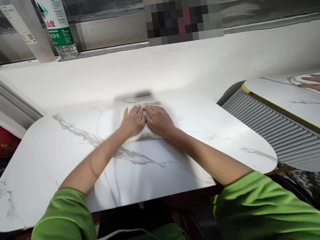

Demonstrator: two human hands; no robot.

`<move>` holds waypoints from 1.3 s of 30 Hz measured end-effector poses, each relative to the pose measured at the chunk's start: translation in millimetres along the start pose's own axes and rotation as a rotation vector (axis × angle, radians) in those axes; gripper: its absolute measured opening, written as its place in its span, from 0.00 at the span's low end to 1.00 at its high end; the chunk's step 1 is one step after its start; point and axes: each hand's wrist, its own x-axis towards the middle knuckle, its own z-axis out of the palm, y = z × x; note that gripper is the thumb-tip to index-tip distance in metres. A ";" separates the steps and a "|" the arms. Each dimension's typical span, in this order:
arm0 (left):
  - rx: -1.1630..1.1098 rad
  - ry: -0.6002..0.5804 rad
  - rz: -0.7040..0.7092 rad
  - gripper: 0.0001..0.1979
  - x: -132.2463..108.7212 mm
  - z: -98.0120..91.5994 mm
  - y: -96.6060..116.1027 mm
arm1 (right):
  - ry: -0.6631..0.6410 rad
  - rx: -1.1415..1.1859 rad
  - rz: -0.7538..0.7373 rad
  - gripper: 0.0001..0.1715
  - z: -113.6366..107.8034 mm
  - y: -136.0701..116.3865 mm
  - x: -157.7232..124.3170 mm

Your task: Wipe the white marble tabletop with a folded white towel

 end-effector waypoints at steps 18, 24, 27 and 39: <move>0.014 0.049 0.036 0.27 -144.8 -7.1 23.7 | -0.025 0.048 -0.255 0.30 -14.3 -66.5 -106.8; -0.027 0.074 0.008 0.24 -65.4 -9.7 -32.7 | -0.031 0.065 -0.160 0.26 10.1 -56.9 -13.5; -0.051 0.100 -0.035 0.22 -24.5 -11.9 -61.2 | -0.044 0.054 -0.090 0.25 19.9 -57.1 32.4; -0.070 0.085 -0.054 0.23 -10.1 -13.7 -82.9 | 0.017 0.053 -0.079 0.26 32.4 -59.6 47.5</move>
